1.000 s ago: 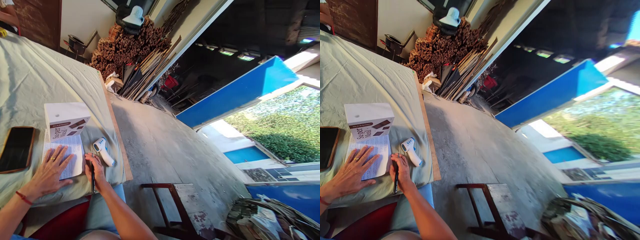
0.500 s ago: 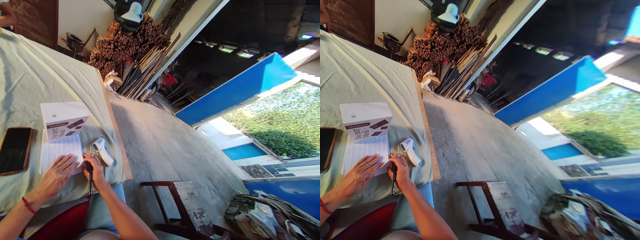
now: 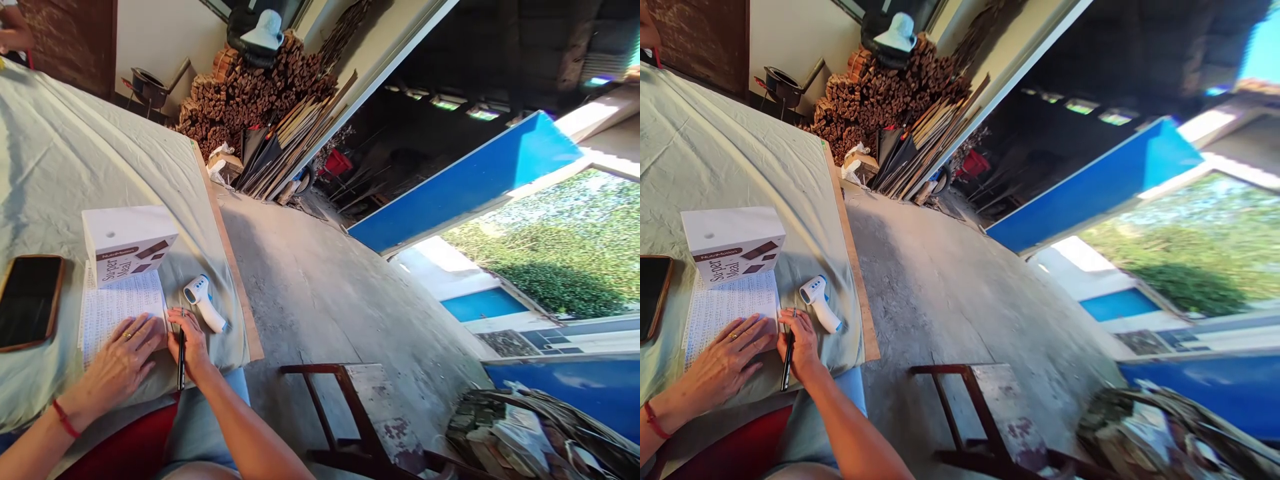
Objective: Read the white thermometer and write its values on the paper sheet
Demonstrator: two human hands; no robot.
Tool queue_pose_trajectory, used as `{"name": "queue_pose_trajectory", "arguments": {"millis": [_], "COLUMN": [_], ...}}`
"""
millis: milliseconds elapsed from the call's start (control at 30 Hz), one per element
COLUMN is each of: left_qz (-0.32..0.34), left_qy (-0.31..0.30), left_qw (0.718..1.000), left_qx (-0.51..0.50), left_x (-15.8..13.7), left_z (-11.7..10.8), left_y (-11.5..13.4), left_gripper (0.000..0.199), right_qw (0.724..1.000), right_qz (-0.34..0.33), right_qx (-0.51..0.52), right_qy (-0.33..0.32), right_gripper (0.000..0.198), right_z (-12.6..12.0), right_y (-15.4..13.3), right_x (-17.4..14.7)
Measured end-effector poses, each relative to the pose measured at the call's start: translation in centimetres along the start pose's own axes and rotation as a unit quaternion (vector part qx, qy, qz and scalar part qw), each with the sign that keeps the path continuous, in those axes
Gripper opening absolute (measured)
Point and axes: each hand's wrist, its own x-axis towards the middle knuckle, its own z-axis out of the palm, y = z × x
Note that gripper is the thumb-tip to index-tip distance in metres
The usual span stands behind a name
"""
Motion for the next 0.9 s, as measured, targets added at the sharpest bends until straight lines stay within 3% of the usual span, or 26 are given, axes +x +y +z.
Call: {"name": "queue_pose_trajectory", "arguments": {"millis": [100, 367, 733, 900], "left_qz": [-0.025, -0.012, -0.037, -0.045], "left_qy": [-0.003, 0.047, 0.090, 0.025], "left_qw": [1.000, 0.997, 0.995, 0.998], "left_qx": [0.004, 0.055, -0.034, -0.036], "left_x": [0.0, 0.1, 0.2, 0.5], "left_z": [-0.2, 1.2, 2.4, 2.1], "left_y": [-0.6, -0.1, -0.3, 0.1], "left_gripper": [0.050, 0.039, 0.036, 0.029], "right_qw": [1.000, 0.999, 0.999, 0.999], "right_qz": [-0.007, -0.018, 0.010, 0.001], "right_qx": [0.000, 0.034, 0.051, 0.049], "right_qy": [0.001, 0.016, 0.015, 0.019], "right_gripper": [0.043, 0.037, 0.025, 0.028], "right_z": [0.2, 0.2, 0.1, 0.1], "right_y": [0.2, 0.2, -0.4, -0.5], "right_x": [0.0, -0.1, 0.3, 0.3]}}
